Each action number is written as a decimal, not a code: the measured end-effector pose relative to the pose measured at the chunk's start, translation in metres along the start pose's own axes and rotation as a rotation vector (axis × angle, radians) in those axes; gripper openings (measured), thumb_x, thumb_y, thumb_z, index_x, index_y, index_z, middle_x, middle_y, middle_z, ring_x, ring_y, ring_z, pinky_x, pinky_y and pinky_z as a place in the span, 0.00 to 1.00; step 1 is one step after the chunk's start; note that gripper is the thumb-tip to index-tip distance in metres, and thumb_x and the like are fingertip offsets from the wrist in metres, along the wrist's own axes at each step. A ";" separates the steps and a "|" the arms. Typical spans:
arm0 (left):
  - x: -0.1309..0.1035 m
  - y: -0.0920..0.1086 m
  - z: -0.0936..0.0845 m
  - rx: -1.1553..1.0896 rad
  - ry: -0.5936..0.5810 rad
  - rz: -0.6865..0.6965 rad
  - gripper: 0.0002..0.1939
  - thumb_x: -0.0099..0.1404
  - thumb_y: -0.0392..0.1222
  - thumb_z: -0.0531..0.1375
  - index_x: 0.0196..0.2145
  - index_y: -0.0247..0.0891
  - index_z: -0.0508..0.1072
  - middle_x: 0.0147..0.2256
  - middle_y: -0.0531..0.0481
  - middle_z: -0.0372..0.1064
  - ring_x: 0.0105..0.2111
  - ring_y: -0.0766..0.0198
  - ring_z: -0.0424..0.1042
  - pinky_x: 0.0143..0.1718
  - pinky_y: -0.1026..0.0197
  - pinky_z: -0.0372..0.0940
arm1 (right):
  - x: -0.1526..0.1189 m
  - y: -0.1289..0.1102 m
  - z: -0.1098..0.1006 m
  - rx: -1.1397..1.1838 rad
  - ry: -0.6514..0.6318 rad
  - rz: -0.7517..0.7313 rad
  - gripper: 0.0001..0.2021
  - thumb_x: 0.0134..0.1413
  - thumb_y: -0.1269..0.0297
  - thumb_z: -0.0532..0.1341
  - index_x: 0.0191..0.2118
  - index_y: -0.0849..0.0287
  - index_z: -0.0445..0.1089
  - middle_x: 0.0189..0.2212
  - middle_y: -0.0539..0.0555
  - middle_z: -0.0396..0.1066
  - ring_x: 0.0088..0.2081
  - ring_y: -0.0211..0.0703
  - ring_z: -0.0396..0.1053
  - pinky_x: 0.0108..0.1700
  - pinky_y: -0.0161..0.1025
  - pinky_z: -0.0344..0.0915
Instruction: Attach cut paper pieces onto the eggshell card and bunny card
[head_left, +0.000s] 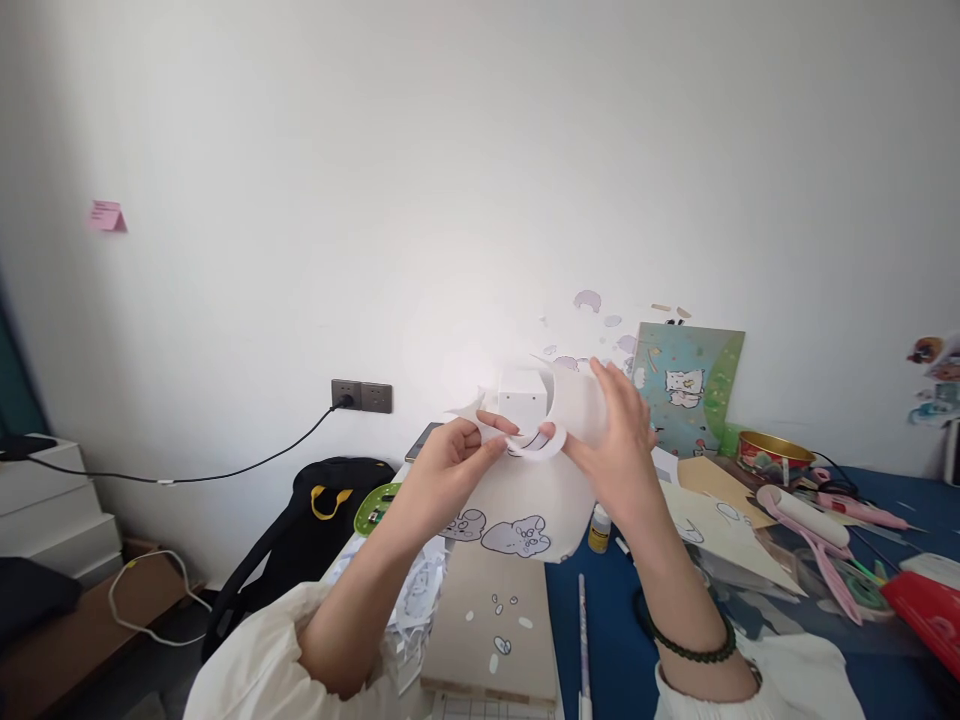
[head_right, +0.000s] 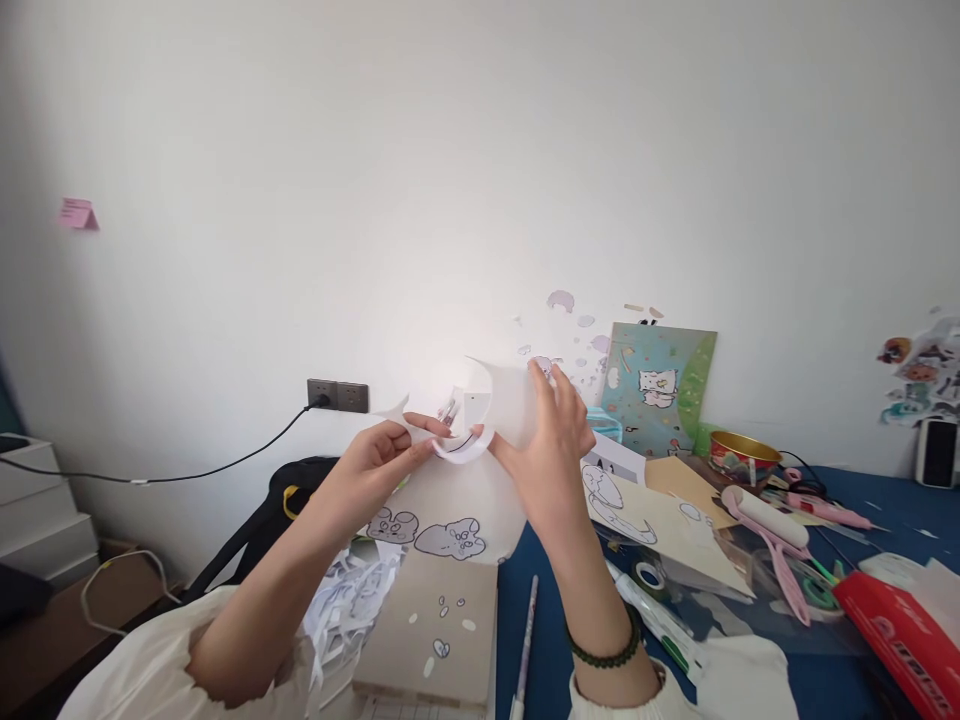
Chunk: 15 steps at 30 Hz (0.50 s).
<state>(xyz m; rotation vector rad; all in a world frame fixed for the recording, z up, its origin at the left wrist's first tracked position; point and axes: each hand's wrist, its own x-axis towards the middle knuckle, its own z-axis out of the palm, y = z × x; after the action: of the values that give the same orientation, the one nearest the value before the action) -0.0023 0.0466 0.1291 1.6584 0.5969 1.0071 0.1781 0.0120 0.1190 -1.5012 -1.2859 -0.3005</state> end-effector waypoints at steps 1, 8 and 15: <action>0.000 0.000 0.000 0.004 -0.013 -0.001 0.12 0.62 0.48 0.60 0.39 0.38 0.72 0.34 0.49 0.75 0.34 0.61 0.74 0.32 0.63 0.66 | 0.002 0.001 -0.002 0.023 0.020 0.034 0.39 0.45 0.45 0.63 0.63 0.48 0.53 0.65 0.59 0.48 0.65 0.60 0.43 0.59 0.65 0.44; 0.000 -0.003 -0.002 0.041 -0.129 0.011 0.13 0.63 0.50 0.59 0.38 0.38 0.71 0.35 0.48 0.72 0.33 0.62 0.72 0.32 0.62 0.66 | 0.012 0.016 -0.009 0.231 0.022 0.164 0.31 0.41 0.44 0.64 0.53 0.50 0.67 0.62 0.58 0.55 0.63 0.59 0.48 0.59 0.58 0.48; -0.001 -0.003 -0.009 0.162 -0.252 -0.058 0.15 0.64 0.52 0.57 0.38 0.36 0.71 0.29 0.50 0.69 0.28 0.63 0.70 0.26 0.63 0.63 | 0.013 0.020 -0.027 0.403 -0.339 0.262 0.17 0.45 0.45 0.64 0.32 0.55 0.74 0.37 0.53 0.73 0.40 0.51 0.68 0.42 0.45 0.61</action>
<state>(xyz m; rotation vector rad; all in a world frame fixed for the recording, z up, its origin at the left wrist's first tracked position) -0.0101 0.0508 0.1268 1.8655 0.5653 0.7086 0.2108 0.0005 0.1283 -1.3815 -1.2955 0.3797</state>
